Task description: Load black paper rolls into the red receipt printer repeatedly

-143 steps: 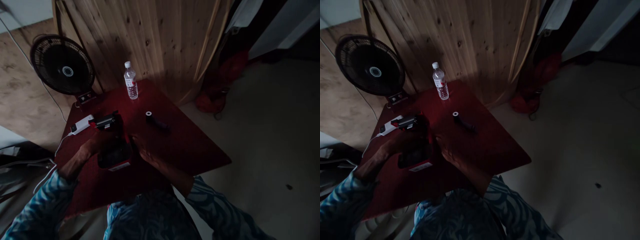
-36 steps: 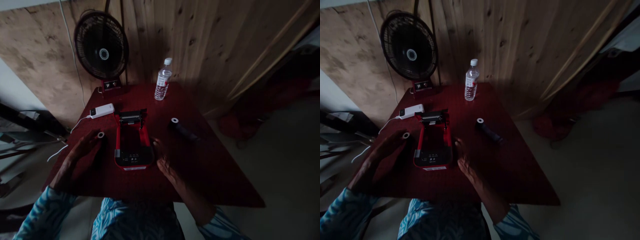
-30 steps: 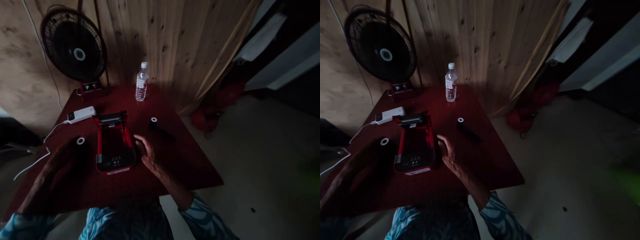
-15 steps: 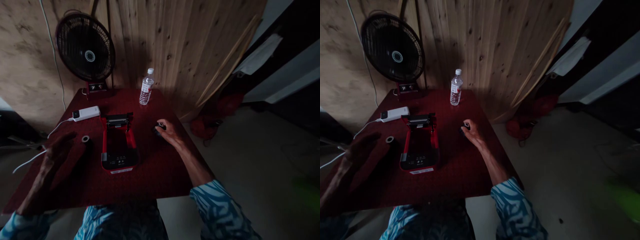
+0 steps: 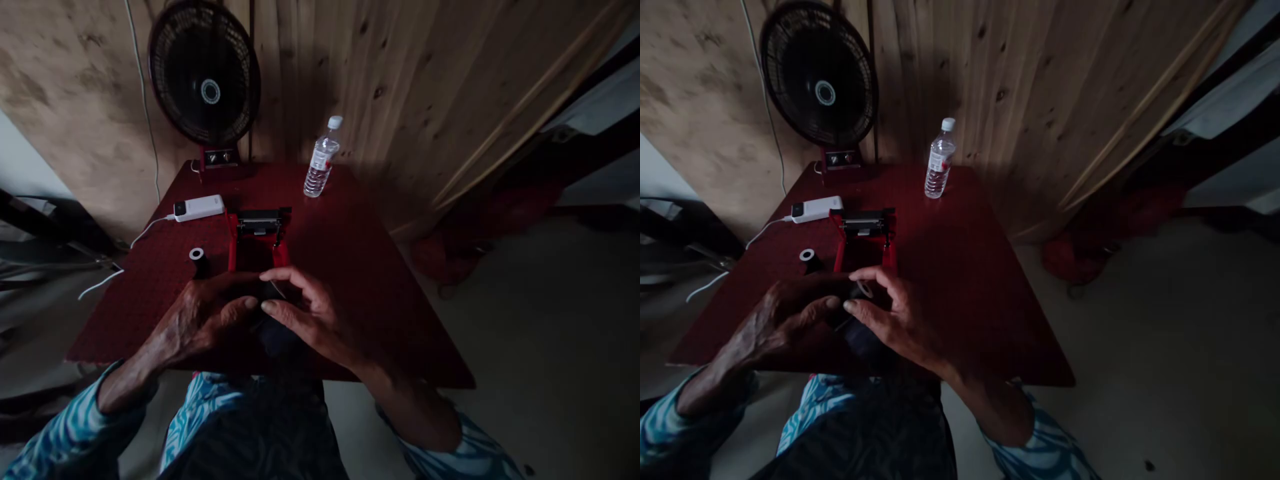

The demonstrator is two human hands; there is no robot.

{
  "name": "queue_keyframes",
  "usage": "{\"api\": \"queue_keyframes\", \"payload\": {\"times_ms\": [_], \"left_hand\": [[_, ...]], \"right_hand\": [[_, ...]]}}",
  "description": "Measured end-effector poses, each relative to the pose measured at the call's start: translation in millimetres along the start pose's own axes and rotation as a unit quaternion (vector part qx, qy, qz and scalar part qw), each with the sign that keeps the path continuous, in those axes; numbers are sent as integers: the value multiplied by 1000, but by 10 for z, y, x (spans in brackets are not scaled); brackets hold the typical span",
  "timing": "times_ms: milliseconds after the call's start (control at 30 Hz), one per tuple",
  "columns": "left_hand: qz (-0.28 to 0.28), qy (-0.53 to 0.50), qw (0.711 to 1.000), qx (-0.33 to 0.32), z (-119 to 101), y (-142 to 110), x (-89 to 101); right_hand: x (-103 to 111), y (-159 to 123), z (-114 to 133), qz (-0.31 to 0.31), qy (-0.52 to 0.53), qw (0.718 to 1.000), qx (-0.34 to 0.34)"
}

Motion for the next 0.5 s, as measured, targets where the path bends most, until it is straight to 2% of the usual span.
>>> {"api": "queue_keyframes", "payload": {"times_ms": [133, 267, 400, 500], "left_hand": [[9, -83, 995, 62, 157, -50, 27], [20, -157, 983, 94, 285, -97, 42], [14, -220, 969, 113, 412, -125, 144], [-19, -114, 988, 100, 389, -41, 301]], "right_hand": [[-64, -43, -33, 16, 6, 1000, -16], [-47, -151, -104, 38, 62, 996, -42], [221, -154, -271, -1, 103, 994, -45], [564, -6, -547, -73, 126, 989, -36]]}}
Point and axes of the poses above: each hand's wrist, its own y-axis towards the middle knuckle, its own x-axis out of the back of the hand, z = x × y, the point moved 8 cm from there along y, towards the middle knuckle, and after that the axes turned 4 degrees about -y, right-handed, at the moved point
